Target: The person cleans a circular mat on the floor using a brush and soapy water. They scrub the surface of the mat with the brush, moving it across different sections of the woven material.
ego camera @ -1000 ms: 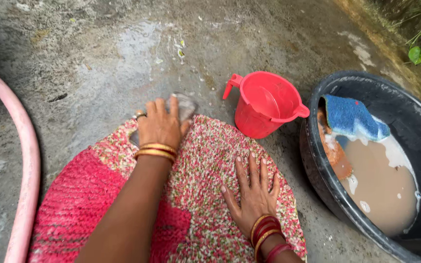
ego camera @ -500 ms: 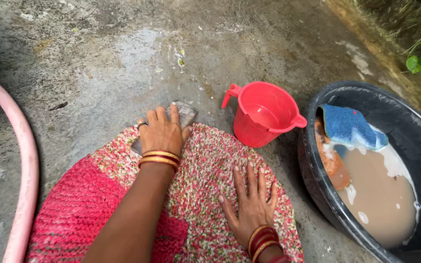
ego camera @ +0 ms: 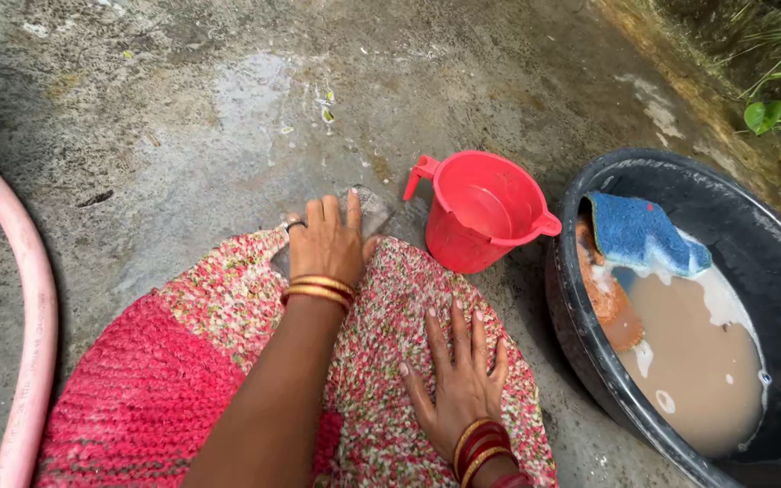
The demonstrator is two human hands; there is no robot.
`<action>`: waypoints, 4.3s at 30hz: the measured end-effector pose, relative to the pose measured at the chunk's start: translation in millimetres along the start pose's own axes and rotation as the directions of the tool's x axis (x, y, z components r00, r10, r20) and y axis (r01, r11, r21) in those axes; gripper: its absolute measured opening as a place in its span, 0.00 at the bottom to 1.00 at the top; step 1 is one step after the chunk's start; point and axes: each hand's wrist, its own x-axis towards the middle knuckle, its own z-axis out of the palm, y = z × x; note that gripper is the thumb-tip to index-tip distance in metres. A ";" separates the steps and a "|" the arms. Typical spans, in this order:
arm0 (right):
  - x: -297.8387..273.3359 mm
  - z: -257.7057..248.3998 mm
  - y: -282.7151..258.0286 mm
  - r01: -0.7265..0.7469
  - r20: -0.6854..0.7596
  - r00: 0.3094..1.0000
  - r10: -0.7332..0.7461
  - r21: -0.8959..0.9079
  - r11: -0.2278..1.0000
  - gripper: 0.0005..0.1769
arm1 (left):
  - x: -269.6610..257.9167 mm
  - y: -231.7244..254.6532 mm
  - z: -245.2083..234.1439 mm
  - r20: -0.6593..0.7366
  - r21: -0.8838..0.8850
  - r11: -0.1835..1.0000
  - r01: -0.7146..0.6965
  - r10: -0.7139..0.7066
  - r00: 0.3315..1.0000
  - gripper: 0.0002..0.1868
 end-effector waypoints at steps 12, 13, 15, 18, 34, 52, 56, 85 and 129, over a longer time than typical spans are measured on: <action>1.8 12.5 0.0 0.015 -0.031 0.999 -0.015 -0.009 1.000 0.45 | -65.4 -87.7 -24.0 0.086 -0.031 0.971 -0.238 0.240 0.967 0.40; 2.2 9.0 0.5 0.019 -0.037 0.999 -0.020 -0.014 1.000 0.46 | -38.8 -83.8 -21.2 0.133 0.028 0.992 -0.127 0.122 0.984 0.40; -1.5 6.8 -0.9 -0.001 -0.016 1.000 0.001 -0.016 1.000 0.47 | -12.3 -65.4 -17.1 0.054 0.094 0.994 0.047 -0.052 0.997 0.39; -1.6 8.7 -2.9 -0.003 0.004 1.000 0.003 -0.009 1.000 0.45 | -84.9 -41.8 -18.6 -0.065 0.069 0.993 -0.097 0.101 0.993 0.38; -3.4 -1.9 -10.5 -0.004 0.019 1.000 0.004 0.015 1.000 0.44 | -104.9 -34.2 -20.0 -0.001 0.001 0.953 -0.302 0.302 0.953 0.42; 1.6 -2.2 2.8 -0.020 0.031 0.999 0.019 0.045 0.999 0.49 | -163.9 -4.3 -67.4 0.011 -0.154 0.875 -0.460 0.467 0.884 0.46; -5.1 5.7 2.5 -0.004 0.033 0.999 0.005 -0.032 0.999 0.49 | -139.6 -33.8 -58.6 0.185 -0.179 0.818 -0.547 0.574 0.798 0.45; 52.9 24.5 6.8 0.295 -0.100 0.951 -0.293 -0.001 0.956 0.35 | -168.1 -51.8 -21.0 -0.423 0.251 0.662 -0.707 0.732 0.534 0.35; 56.8 12.8 10.7 0.336 0.077 0.936 -0.342 0.083 0.938 0.35 | -147.2 -47.8 -16.7 -0.176 0.184 0.851 -0.492 0.521 0.835 0.39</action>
